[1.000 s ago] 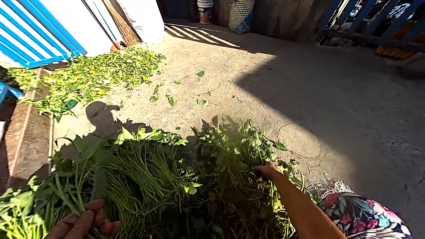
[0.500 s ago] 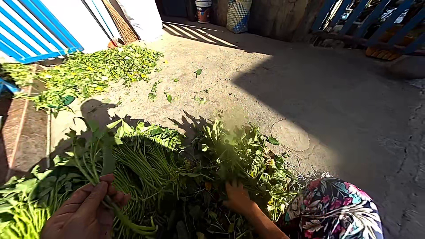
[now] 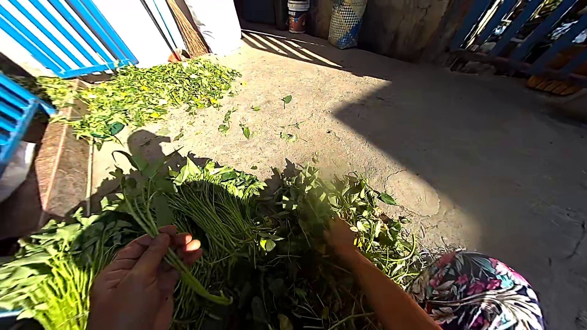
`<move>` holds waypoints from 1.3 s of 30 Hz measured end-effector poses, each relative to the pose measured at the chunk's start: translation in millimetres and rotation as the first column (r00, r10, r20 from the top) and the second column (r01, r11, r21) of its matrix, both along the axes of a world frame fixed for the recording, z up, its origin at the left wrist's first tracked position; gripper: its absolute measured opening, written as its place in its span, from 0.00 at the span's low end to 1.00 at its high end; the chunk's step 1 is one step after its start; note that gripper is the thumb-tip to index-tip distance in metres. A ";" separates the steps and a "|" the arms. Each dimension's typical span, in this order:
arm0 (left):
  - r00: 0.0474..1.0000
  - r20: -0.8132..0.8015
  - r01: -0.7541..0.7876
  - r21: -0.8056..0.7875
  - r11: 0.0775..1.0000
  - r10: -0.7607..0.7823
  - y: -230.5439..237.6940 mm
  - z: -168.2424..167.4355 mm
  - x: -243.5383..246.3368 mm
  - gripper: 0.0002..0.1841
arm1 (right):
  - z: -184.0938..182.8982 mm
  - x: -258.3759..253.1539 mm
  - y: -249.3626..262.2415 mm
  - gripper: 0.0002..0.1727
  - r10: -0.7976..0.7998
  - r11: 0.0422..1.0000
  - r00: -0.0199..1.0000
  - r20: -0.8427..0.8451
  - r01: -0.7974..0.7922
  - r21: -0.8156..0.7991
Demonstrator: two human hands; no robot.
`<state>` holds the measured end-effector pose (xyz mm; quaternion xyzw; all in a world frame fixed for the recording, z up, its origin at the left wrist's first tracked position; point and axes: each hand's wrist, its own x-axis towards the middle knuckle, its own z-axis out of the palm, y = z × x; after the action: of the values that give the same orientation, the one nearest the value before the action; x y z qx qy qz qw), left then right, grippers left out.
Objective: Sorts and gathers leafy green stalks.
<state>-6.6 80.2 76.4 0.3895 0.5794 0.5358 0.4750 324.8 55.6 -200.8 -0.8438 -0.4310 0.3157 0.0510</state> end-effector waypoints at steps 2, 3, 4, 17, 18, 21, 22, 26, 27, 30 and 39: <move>1.000 0.013 -0.006 -0.007 1.000 0.006 -1.0 2.0 3.8 0.09 | -9.7 0.4 3.3 0.22 0.092 0.993 0.995 0.030 -0.089 -0.080; 1.000 0.027 -0.013 -0.012 1.000 0.014 -0.8 2.3 4.6 0.09 | -7.0 -2.1 3.2 0.20 0.060 0.997 0.997 0.054 -0.058 -0.045; 0.999 0.036 -0.017 -0.013 1.000 0.018 -0.5 2.1 4.5 0.09 | -0.6 -6.0 2.0 0.20 -0.008 0.999 0.997 0.078 0.004 0.053; 0.986 0.165 -0.014 -0.084 0.996 0.027 6.8 -11.6 9.3 0.07 | 73.0 -22.1 -31.3 0.08 -0.005 0.520 0.763 -0.646 0.554 0.650; 0.986 0.168 -0.003 -0.079 0.997 0.016 6.9 -13.4 8.9 0.07 | 78.8 -25.1 -33.2 0.06 0.066 0.486 0.696 -0.715 0.603 0.632; 0.975 0.218 0.057 -0.058 0.997 -0.043 5.0 -16.0 9.4 0.09 | 91.3 -37.8 -42.2 0.05 0.193 0.514 0.580 -0.791 0.627 0.585; 0.969 0.239 0.077 -0.053 0.996 -0.062 3.9 -16.8 9.8 0.09 | 94.5 -44.3 -46.4 0.05 0.227 0.528 0.563 -0.795 0.614 0.586; 0.942 0.322 0.134 -0.092 0.987 -0.097 0.9 -21.5 18.1 0.08 | 95.2 -79.5 -63.5 0.07 0.359 0.533 0.477 -0.802 0.601 0.596; 0.935 0.340 0.150 -0.112 0.982 -0.104 0.9 -24.3 21.1 0.07 | 94.7 -89.1 -67.5 0.08 0.370 0.545 0.459 -0.808 0.597 0.589; 0.928 0.353 0.186 -0.152 0.971 -0.123 0.1 -34.0 28.3 0.07 | 104.7 -114.9 -81.2 0.08 0.334 0.632 0.505 -0.796 0.506 0.587; 0.915 0.376 0.194 -0.085 0.977 -0.149 -3.1 -33.4 26.1 0.07 | 91.5 -145.6 -96.2 0.07 0.442 0.567 0.726 -0.528 0.230 0.791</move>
<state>19.5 77.1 42.9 0.3023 0.4751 0.5196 0.6426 179.2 -40.6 -109.3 -0.5139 -0.5299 0.3671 0.5660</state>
